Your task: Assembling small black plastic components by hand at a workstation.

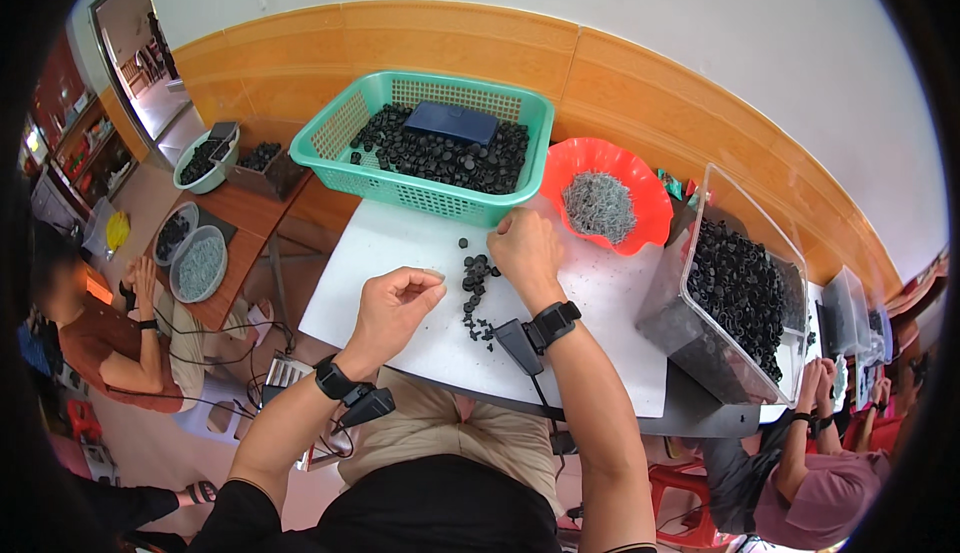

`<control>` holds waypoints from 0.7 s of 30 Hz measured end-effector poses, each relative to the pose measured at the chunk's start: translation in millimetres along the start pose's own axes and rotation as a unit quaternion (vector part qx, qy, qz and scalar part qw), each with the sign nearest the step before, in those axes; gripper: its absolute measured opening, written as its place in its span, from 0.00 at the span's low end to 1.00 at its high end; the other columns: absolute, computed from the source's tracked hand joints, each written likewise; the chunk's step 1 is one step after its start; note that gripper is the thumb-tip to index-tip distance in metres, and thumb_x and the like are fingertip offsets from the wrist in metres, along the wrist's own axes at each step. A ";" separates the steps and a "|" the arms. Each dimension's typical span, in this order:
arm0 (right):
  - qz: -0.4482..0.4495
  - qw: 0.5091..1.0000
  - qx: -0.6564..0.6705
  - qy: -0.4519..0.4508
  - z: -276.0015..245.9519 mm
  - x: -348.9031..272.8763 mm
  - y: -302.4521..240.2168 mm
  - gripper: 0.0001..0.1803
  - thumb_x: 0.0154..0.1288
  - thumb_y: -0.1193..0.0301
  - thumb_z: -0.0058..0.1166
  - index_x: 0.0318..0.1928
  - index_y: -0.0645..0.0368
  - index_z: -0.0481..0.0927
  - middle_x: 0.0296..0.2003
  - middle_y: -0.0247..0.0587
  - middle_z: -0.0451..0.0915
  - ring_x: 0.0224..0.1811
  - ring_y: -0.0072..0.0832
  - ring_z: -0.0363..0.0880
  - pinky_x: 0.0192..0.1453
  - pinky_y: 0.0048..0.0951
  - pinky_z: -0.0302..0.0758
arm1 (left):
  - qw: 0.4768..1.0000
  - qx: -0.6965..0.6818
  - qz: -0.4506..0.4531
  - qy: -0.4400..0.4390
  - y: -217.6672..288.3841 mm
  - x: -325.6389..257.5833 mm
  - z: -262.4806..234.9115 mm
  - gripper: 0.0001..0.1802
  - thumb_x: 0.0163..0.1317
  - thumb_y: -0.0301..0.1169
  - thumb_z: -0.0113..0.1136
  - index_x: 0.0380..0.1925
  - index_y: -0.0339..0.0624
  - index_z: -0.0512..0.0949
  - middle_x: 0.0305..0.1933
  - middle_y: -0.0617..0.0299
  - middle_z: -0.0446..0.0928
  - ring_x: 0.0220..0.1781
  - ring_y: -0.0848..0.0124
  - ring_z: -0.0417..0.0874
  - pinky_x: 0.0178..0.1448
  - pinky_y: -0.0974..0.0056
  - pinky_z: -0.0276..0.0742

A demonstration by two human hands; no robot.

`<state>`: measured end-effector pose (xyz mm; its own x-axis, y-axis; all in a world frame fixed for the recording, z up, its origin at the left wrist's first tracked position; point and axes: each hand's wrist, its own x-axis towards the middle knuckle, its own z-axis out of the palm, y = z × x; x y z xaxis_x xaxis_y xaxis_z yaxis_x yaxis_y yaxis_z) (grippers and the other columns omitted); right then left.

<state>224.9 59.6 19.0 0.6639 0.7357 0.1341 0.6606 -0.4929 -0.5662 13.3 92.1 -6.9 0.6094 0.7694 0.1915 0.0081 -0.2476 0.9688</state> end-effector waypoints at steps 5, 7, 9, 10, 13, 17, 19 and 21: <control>-0.013 1.000 0.002 0.022 3.3 -0.9 4.5 0.05 0.49 0.72 0.60 0.28 0.59 0.83 0.28 0.55 0.84 0.34 0.53 0.84 0.39 0.47 0.78 | 1.000 -0.005 -0.005 -0.004 0.7 -0.6 0.5 0.08 0.65 0.25 0.67 0.40 0.31 0.84 0.40 0.60 0.85 0.39 0.79 0.82 0.47 0.71 0.80; -0.022 0.999 0.028 0.016 -2.0 -5.3 4.3 0.05 0.49 0.72 0.61 0.28 0.60 0.83 0.28 0.54 0.84 0.33 0.51 0.84 0.38 0.45 0.78 | 1.000 -0.018 -0.004 -0.004 -1.4 -1.1 0.8 0.08 0.65 0.25 0.66 0.41 0.31 0.84 0.39 0.61 0.85 0.39 0.79 0.82 0.47 0.72 0.80; -0.030 0.998 0.053 0.009 -6.4 -10.8 8.4 0.06 0.49 0.73 0.61 0.29 0.61 0.82 0.27 0.53 0.84 0.31 0.48 0.84 0.38 0.42 0.78 | 1.000 -0.023 -0.007 -0.001 -0.7 -2.3 0.8 0.08 0.65 0.24 0.66 0.42 0.31 0.83 0.40 0.61 0.85 0.40 0.78 0.82 0.47 0.72 0.80; -0.096 0.987 0.124 0.027 -9.0 -15.0 12.7 0.06 0.49 0.74 0.63 0.28 0.63 0.81 0.27 0.49 0.84 0.29 0.41 0.82 0.36 0.38 0.77 | 1.000 -0.029 -0.009 0.000 -0.2 -2.9 1.4 0.08 0.65 0.24 0.67 0.42 0.31 0.83 0.40 0.61 0.84 0.40 0.78 0.82 0.47 0.72 0.80; -0.127 0.960 0.249 -0.007 -14.9 -35.4 13.3 0.07 0.52 0.75 0.66 0.28 0.64 0.80 0.27 0.41 0.83 0.26 0.26 0.78 0.32 0.30 0.74 | 0.999 -0.046 -0.011 0.005 7.0 -6.3 4.0 0.12 0.63 0.21 0.67 0.46 0.32 0.83 0.42 0.61 0.84 0.41 0.76 0.84 0.48 0.71 0.82; -0.079 0.892 0.418 -0.153 -21.1 -68.6 6.9 0.07 0.58 0.78 0.67 0.32 0.64 0.80 0.29 0.33 0.82 0.26 0.10 0.72 0.28 0.18 0.70 | 0.997 -0.017 0.080 0.011 21.0 -10.7 13.0 0.14 0.60 0.19 0.68 0.47 0.34 0.84 0.44 0.58 0.85 0.42 0.72 0.86 0.49 0.69 0.84; -0.067 0.883 0.434 -0.167 -25.4 -80.7 2.1 0.07 0.59 0.80 0.66 0.34 0.64 0.80 0.30 0.32 0.82 0.26 0.09 0.72 0.27 0.16 0.69 | 0.989 0.037 0.140 0.008 24.5 -13.7 15.3 0.14 0.58 0.18 0.69 0.45 0.36 0.85 0.44 0.55 0.85 0.43 0.68 0.88 0.49 0.67 0.86; -0.055 0.873 0.444 -0.195 -32.7 -86.1 0.6 0.07 0.61 0.82 0.65 0.37 0.65 0.79 0.31 0.33 0.82 0.27 0.10 0.74 0.27 0.14 0.70 | 0.986 0.054 0.157 0.000 22.3 -16.5 14.6 0.13 0.57 0.18 0.70 0.44 0.37 0.86 0.44 0.55 0.85 0.43 0.68 0.88 0.48 0.67 0.86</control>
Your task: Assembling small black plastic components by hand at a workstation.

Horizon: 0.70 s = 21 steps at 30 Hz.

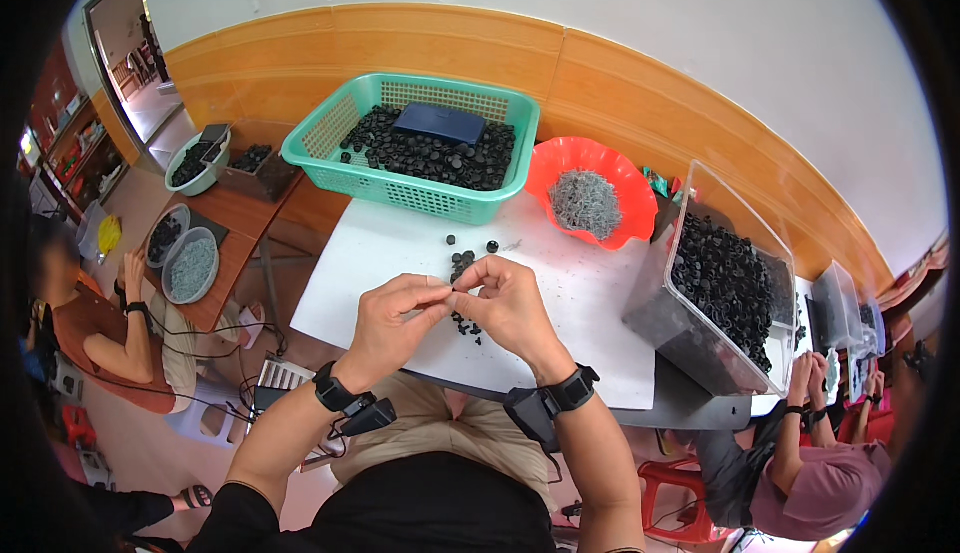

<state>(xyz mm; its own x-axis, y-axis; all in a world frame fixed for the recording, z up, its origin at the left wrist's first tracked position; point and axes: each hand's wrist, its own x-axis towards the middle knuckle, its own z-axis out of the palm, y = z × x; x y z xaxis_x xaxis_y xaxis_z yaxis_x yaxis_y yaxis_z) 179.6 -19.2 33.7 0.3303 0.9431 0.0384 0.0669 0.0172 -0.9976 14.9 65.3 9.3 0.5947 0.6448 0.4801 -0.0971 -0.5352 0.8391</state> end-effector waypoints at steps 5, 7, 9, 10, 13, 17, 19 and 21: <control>0.023 0.999 0.023 -0.034 -4.6 -7.7 0.7 0.06 0.64 0.81 0.65 0.38 0.65 0.80 0.31 0.33 0.82 0.28 0.13 0.77 0.28 0.15 0.73 | 0.999 0.009 0.027 -0.020 1.7 -2.2 -3.8 0.12 0.56 0.19 0.70 0.41 0.36 0.86 0.42 0.54 0.85 0.41 0.67 0.88 0.46 0.67 0.86; 0.024 0.999 0.028 -0.040 -5.1 -11.4 4.2 0.05 0.65 0.80 0.64 0.39 0.66 0.80 0.32 0.33 0.82 0.28 0.13 0.77 0.29 0.16 0.74 | 0.997 0.031 0.057 -0.038 3.3 -1.7 -5.8 0.12 0.56 0.19 0.70 0.41 0.36 0.86 0.42 0.55 0.85 0.40 0.67 0.88 0.45 0.67 0.86; 0.012 0.999 0.014 -0.048 -5.3 -15.6 8.0 0.06 0.67 0.78 0.63 0.43 0.66 0.81 0.32 0.33 0.83 0.27 0.14 0.77 0.30 0.17 0.75 | 0.996 0.050 0.066 -0.043 4.1 -3.6 -6.1 0.12 0.57 0.19 0.70 0.42 0.36 0.85 0.42 0.55 0.85 0.39 0.67 0.88 0.45 0.67 0.86; 0.012 0.999 0.014 -0.049 -5.1 -16.6 7.6 0.06 0.67 0.78 0.63 0.43 0.66 0.81 0.32 0.33 0.83 0.27 0.14 0.77 0.30 0.17 0.75 | 0.994 0.070 0.074 -0.047 4.0 -5.2 -6.3 0.12 0.57 0.19 0.70 0.43 0.35 0.85 0.41 0.55 0.85 0.39 0.67 0.88 0.44 0.66 0.86; 0.015 0.998 0.002 -0.057 -7.6 -17.4 5.9 0.06 0.68 0.77 0.62 0.44 0.65 0.83 0.32 0.32 0.83 0.28 0.13 0.77 0.31 0.18 0.75 | 0.996 0.056 0.064 -0.031 1.9 -9.5 -4.2 0.13 0.58 0.20 0.69 0.45 0.35 0.84 0.42 0.54 0.85 0.40 0.67 0.88 0.44 0.67 0.85; -0.034 0.973 -0.225 0.036 -36.4 7.4 5.3 0.07 0.66 0.78 0.61 0.44 0.64 0.84 0.33 0.39 0.85 0.28 0.24 0.81 0.33 0.26 0.78 | 1.000 0.019 0.010 -0.007 4.8 -10.8 -4.1 0.12 0.61 0.21 0.67 0.46 0.34 0.84 0.44 0.53 0.84 0.41 0.68 0.87 0.44 0.67 0.84; -0.063 0.919 -0.379 0.090 -54.3 19.9 9.7 0.08 0.64 0.80 0.60 0.44 0.64 0.83 0.35 0.41 0.86 0.30 0.28 0.84 0.36 0.30 0.79 | 1.000 0.016 0.011 -0.015 3.4 -10.4 -6.5 0.12 0.63 0.23 0.66 0.47 0.34 0.84 0.44 0.53 0.84 0.42 0.69 0.86 0.46 0.67 0.83; -0.195 0.844 -0.491 0.095 -67.1 29.1 18.9 0.13 0.60 0.82 0.56 0.46 0.63 0.83 0.42 0.44 0.85 0.39 0.42 0.85 0.43 0.39 0.79 | 1.000 0.010 0.010 -0.025 1.3 -9.9 -6.0 0.11 0.64 0.23 0.65 0.47 0.34 0.84 0.44 0.53 0.84 0.42 0.69 0.86 0.46 0.68 0.83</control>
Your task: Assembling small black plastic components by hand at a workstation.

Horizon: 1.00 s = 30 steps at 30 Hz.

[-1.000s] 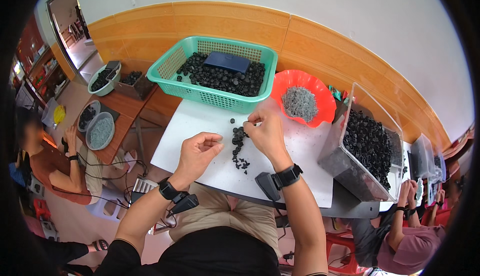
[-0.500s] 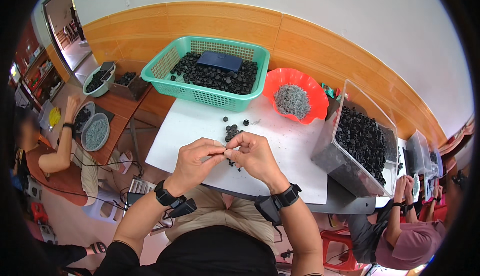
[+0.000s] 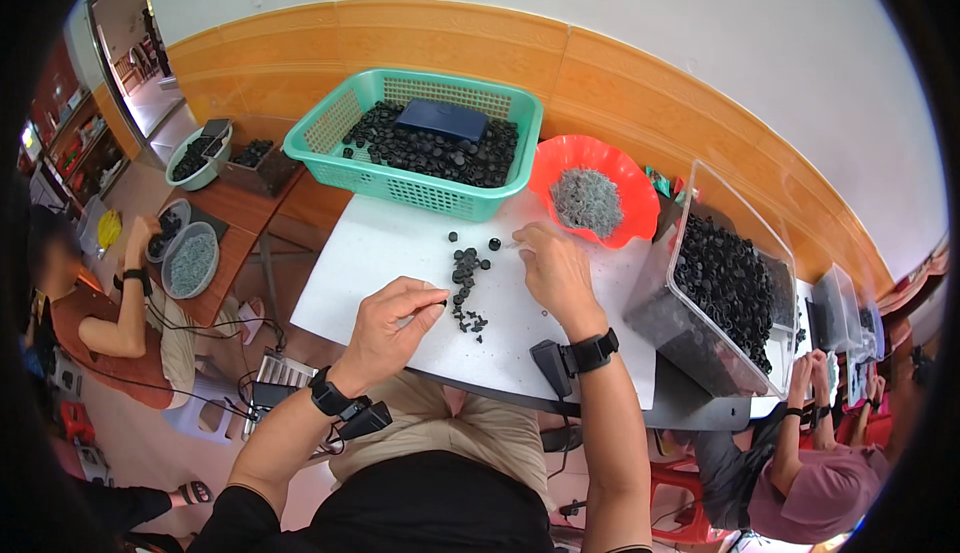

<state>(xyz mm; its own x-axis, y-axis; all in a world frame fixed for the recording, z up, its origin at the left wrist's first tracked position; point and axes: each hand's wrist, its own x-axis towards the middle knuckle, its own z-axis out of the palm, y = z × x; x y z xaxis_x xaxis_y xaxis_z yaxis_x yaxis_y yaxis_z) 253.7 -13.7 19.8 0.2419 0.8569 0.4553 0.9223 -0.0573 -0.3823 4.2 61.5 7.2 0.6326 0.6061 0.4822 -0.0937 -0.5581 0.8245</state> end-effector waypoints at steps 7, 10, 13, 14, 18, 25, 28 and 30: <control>-0.042 0.989 -0.131 -0.059 8.3 10.8 3.3 0.20 0.52 0.85 0.49 0.45 0.59 0.85 0.45 0.40 0.84 0.43 0.45 0.84 0.44 0.44 0.79 | 0.999 -0.030 -0.038 -0.018 -2.1 -2.8 0.8 0.10 0.65 0.25 0.63 0.46 0.35 0.85 0.43 0.54 0.83 0.42 0.67 0.86 0.46 0.66 0.84; -0.042 0.984 -0.149 -0.088 8.4 14.3 5.9 0.21 0.52 0.85 0.50 0.45 0.57 0.86 0.44 0.40 0.85 0.42 0.45 0.85 0.43 0.44 0.79 | 0.997 -0.042 -0.058 -0.024 -2.4 -3.0 2.0 0.10 0.65 0.25 0.65 0.45 0.35 0.85 0.44 0.56 0.84 0.42 0.73 0.84 0.46 0.70 0.80; -0.012 0.981 -0.155 -0.114 7.4 15.9 7.8 0.15 0.60 0.81 0.52 0.45 0.56 0.86 0.43 0.39 0.85 0.42 0.45 0.84 0.43 0.44 0.79 | 0.996 -0.052 -0.077 -0.013 -3.7 -3.1 1.5 0.10 0.65 0.25 0.64 0.45 0.34 0.85 0.43 0.55 0.84 0.41 0.70 0.85 0.44 0.68 0.82; -0.019 0.985 -0.137 -0.100 8.6 15.3 11.5 0.18 0.56 0.82 0.52 0.45 0.56 0.86 0.42 0.41 0.85 0.41 0.46 0.84 0.43 0.45 0.79 | 0.996 -0.052 -0.076 -0.013 -4.3 -3.3 1.9 0.10 0.65 0.25 0.64 0.45 0.34 0.85 0.43 0.55 0.84 0.41 0.70 0.85 0.44 0.68 0.82; 0.000 0.986 -0.130 -0.106 5.8 16.7 8.4 0.18 0.54 0.83 0.52 0.45 0.57 0.85 0.39 0.47 0.84 0.40 0.49 0.84 0.42 0.48 0.78 | 0.993 -0.084 -0.088 -0.007 -9.0 -4.7 2.2 0.10 0.64 0.25 0.65 0.45 0.34 0.85 0.42 0.55 0.84 0.39 0.73 0.84 0.43 0.70 0.81; 0.009 0.982 -0.141 -0.125 -1.7 8.7 9.5 0.10 0.64 0.76 0.55 0.45 0.59 0.83 0.39 0.51 0.84 0.41 0.51 0.82 0.44 0.49 0.77 | 0.989 -0.097 -0.109 -0.029 -4.1 -5.0 0.6 0.09 0.67 0.24 0.64 0.45 0.32 0.84 0.45 0.57 0.81 0.43 0.76 0.82 0.47 0.72 0.79; 0.007 0.984 -0.127 -0.123 -6.4 0.9 8.8 0.10 0.65 0.75 0.54 0.45 0.60 0.83 0.42 0.51 0.83 0.43 0.51 0.82 0.45 0.48 0.77 | 0.988 -0.101 -0.112 -0.024 -3.2 -5.9 2.0 0.10 0.67 0.24 0.63 0.46 0.32 0.84 0.45 0.58 0.81 0.43 0.76 0.82 0.46 0.73 0.79; 0.012 0.987 -0.113 -0.117 -8.0 -2.8 9.0 0.10 0.65 0.76 0.54 0.45 0.60 0.84 0.43 0.50 0.82 0.44 0.51 0.81 0.46 0.48 0.77 | 0.988 -0.101 -0.113 -0.025 -4.1 -6.3 2.5 0.10 0.67 0.25 0.63 0.46 0.32 0.84 0.45 0.58 0.81 0.43 0.77 0.82 0.46 0.72 0.79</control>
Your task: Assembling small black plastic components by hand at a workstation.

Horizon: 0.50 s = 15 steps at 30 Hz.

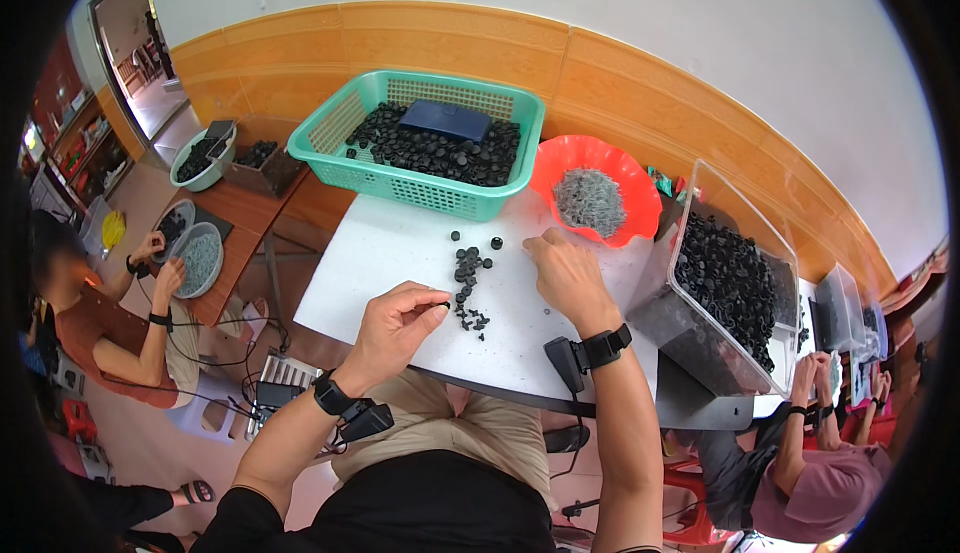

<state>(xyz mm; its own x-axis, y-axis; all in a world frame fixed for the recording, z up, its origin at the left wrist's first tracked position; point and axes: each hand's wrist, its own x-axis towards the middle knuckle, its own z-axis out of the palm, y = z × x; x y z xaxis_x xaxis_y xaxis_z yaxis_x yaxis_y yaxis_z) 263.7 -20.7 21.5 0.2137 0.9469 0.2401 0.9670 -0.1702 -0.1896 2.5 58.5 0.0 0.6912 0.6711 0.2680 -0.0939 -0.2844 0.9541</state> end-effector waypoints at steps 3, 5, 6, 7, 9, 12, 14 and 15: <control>0.006 1.000 -0.005 0.003 -2.8 -3.5 -3.8 0.10 0.65 0.76 0.54 0.45 0.60 0.84 0.43 0.49 0.82 0.44 0.50 0.81 0.46 0.47 0.77 | 1.000 0.001 -0.005 -0.005 -0.4 -0.1 0.0 0.10 0.68 0.25 0.63 0.47 0.32 0.84 0.45 0.58 0.81 0.42 0.77 0.81 0.47 0.72 0.78; 0.005 1.000 0.014 0.024 1.5 -4.6 -0.2 0.10 0.65 0.76 0.55 0.45 0.61 0.84 0.42 0.50 0.82 0.43 0.50 0.82 0.47 0.46 0.78 | 1.000 0.004 -0.008 -0.009 0.4 -0.7 -0.2 0.10 0.68 0.25 0.63 0.47 0.32 0.83 0.45 0.58 0.81 0.42 0.77 0.81 0.48 0.72 0.78; 0.004 0.998 0.034 0.044 2.9 -5.6 1.6 0.10 0.64 0.76 0.56 0.45 0.61 0.83 0.41 0.51 0.83 0.43 0.50 0.82 0.47 0.45 0.78 | 1.000 -0.001 -0.012 -0.011 0.3 -1.2 0.0 0.11 0.68 0.25 0.63 0.48 0.32 0.83 0.45 0.59 0.81 0.42 0.77 0.81 0.48 0.72 0.78; 0.004 0.998 0.034 0.044 3.0 -6.6 3.0 0.10 0.64 0.76 0.56 0.45 0.61 0.83 0.41 0.51 0.83 0.43 0.50 0.82 0.47 0.45 0.78 | 1.000 -0.006 -0.016 -0.012 -0.6 -1.2 0.2 0.12 0.68 0.24 0.63 0.49 0.32 0.83 0.45 0.59 0.81 0.42 0.77 0.82 0.48 0.72 0.78; 0.012 0.993 0.093 0.073 3.2 -9.7 5.9 0.11 0.63 0.77 0.57 0.46 0.63 0.83 0.38 0.52 0.83 0.40 0.47 0.83 0.45 0.40 0.79 | 0.999 -0.019 -0.023 -0.011 -3.2 -2.0 1.3 0.12 0.68 0.25 0.62 0.49 0.33 0.82 0.45 0.60 0.81 0.42 0.77 0.82 0.48 0.72 0.79; 0.012 0.982 0.163 0.092 0.2 -15.5 5.7 0.11 0.61 0.79 0.59 0.45 0.66 0.83 0.33 0.49 0.83 0.36 0.36 0.84 0.42 0.32 0.79 | 0.998 -0.055 -0.038 -0.003 1.5 -2.5 2.4 0.11 0.69 0.26 0.62 0.49 0.33 0.82 0.43 0.60 0.81 0.42 0.76 0.82 0.48 0.71 0.79; 0.039 0.972 0.215 0.088 -3.7 -22.2 -1.9 0.10 0.62 0.79 0.59 0.44 0.66 0.84 0.34 0.48 0.84 0.35 0.35 0.84 0.42 0.32 0.79 | 0.996 -0.077 -0.048 0.003 2.0 -2.1 2.9 0.11 0.70 0.27 0.61 0.48 0.32 0.83 0.43 0.60 0.82 0.41 0.76 0.83 0.48 0.70 0.80; 0.065 0.958 0.264 0.086 -5.6 -26.2 -6.5 0.09 0.63 0.80 0.58 0.44 0.65 0.84 0.35 0.47 0.84 0.35 0.34 0.84 0.42 0.32 0.80 | 0.988 -0.131 -0.077 -0.008 0.3 -1.6 3.2 0.11 0.71 0.28 0.60 0.49 0.33 0.82 0.43 0.60 0.82 0.41 0.76 0.83 0.49 0.69 0.81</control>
<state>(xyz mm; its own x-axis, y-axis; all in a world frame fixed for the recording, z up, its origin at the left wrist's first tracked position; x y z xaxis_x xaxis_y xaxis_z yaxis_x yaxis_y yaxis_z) 252.6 -45.9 21.8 0.3913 0.8604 0.3264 0.7353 -0.0791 -0.6731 3.6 55.1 -0.6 0.7223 0.6817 0.1170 -0.1676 0.0084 0.9858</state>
